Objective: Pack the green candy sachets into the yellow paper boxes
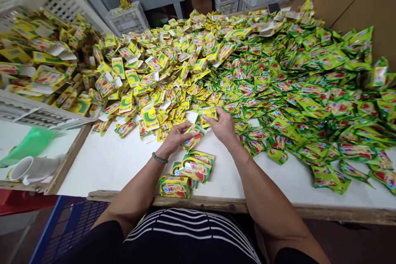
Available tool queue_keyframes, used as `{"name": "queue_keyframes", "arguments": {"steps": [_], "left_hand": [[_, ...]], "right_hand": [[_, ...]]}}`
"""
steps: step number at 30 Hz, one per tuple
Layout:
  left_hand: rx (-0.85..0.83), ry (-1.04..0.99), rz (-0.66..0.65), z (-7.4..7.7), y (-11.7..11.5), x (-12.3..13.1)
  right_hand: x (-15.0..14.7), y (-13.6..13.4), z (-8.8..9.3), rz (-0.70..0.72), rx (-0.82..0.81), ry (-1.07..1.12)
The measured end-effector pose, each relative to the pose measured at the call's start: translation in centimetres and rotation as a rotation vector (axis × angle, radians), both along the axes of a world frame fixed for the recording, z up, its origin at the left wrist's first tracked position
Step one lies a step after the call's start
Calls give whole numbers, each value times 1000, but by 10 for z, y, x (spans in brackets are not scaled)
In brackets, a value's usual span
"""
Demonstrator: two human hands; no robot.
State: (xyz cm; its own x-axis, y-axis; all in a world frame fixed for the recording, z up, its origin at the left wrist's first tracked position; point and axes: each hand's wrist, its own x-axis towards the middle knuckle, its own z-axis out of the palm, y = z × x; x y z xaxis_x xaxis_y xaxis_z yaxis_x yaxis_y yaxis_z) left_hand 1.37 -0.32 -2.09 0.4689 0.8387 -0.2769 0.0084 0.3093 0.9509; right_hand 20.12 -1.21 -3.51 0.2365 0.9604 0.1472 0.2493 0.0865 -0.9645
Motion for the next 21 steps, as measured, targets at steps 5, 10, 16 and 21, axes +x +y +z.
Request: {"name": "queue_keyframes", "arguments": {"steps": [5,10,16,21], "left_hand": [[6,-28,88,1,0,0],[-8,-39,237,0,0,-2],[-8,-22,178,1,-4,-1],[-82,-64,60,5,-6,2]], "right_hand": [[-3,0,-3,-106,-11,26],[-1,-3,4,-49,-55,-76],[6,-7,13,195,-73,-211],[0,-6,8,183,-9,-198]]}}
